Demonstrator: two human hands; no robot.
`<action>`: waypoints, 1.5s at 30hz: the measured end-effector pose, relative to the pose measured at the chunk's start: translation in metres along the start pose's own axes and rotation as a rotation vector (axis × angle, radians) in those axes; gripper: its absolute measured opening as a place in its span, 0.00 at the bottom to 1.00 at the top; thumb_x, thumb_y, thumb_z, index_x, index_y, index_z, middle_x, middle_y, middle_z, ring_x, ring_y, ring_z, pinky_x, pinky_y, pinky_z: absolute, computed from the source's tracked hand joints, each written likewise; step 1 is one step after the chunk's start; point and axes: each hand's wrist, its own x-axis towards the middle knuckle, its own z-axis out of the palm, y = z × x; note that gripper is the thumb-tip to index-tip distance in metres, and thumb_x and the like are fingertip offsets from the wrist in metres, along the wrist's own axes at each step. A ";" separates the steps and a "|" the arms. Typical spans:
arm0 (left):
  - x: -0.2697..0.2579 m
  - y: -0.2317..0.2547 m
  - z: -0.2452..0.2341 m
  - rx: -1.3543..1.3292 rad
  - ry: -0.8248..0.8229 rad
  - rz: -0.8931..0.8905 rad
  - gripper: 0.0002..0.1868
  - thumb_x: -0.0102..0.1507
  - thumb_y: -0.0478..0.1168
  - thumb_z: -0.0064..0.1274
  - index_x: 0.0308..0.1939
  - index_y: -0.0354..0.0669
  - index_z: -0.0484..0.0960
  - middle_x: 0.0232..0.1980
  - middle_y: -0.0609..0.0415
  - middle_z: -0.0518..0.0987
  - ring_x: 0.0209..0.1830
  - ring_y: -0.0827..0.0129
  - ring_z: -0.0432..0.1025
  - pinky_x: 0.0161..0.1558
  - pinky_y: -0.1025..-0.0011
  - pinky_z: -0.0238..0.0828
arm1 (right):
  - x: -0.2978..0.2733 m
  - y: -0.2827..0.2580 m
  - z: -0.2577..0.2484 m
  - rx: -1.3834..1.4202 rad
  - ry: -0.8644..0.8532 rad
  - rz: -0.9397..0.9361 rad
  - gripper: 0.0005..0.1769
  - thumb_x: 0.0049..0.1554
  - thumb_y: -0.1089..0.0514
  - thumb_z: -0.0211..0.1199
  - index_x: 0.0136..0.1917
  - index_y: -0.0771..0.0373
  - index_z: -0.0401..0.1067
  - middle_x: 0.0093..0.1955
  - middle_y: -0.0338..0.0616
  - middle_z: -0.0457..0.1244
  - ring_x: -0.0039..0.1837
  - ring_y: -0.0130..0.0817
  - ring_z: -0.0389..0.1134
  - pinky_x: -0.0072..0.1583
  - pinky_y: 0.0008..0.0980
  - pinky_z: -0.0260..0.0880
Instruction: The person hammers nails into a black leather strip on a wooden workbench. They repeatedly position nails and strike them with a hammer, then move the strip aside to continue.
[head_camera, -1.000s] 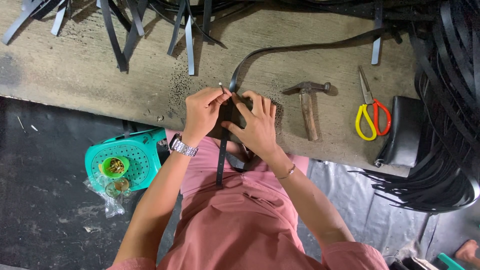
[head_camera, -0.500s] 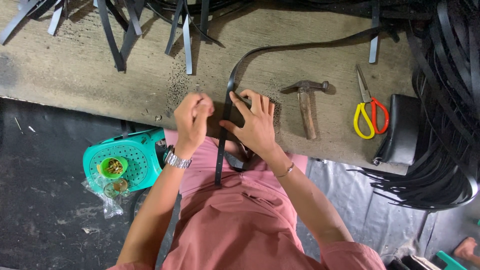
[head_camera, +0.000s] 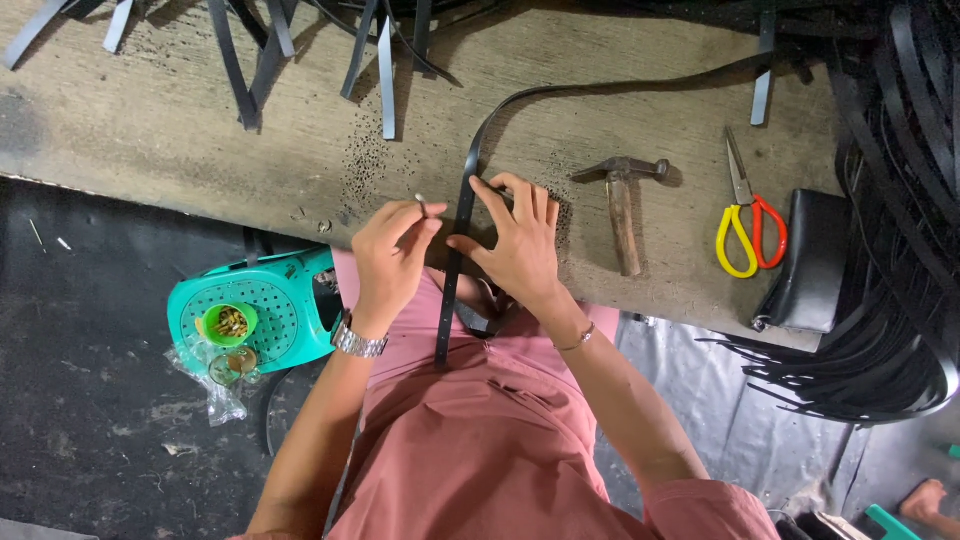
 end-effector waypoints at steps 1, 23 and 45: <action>0.002 -0.002 0.004 0.001 0.003 0.001 0.07 0.71 0.40 0.57 0.42 0.44 0.88 0.39 0.52 0.81 0.38 0.58 0.79 0.43 0.67 0.75 | -0.001 0.000 0.000 0.000 0.000 -0.003 0.45 0.49 0.24 0.67 0.69 0.52 0.71 0.61 0.40 0.56 0.63 0.43 0.56 0.60 0.43 0.54; 0.011 -0.021 0.029 -0.051 -0.037 -0.002 0.03 0.64 0.35 0.65 0.36 0.48 0.89 0.34 0.56 0.87 0.38 0.61 0.83 0.41 0.70 0.79 | 0.000 -0.001 -0.001 -0.010 -0.025 0.016 0.44 0.48 0.27 0.70 0.70 0.49 0.70 0.60 0.39 0.57 0.63 0.43 0.57 0.60 0.44 0.55; 0.011 -0.021 0.030 -0.037 -0.030 0.114 0.05 0.65 0.32 0.63 0.37 0.47 0.88 0.33 0.56 0.85 0.36 0.59 0.82 0.41 0.69 0.78 | -0.002 0.003 0.005 0.000 0.015 -0.001 0.45 0.47 0.27 0.72 0.70 0.50 0.70 0.61 0.40 0.58 0.63 0.44 0.58 0.61 0.44 0.56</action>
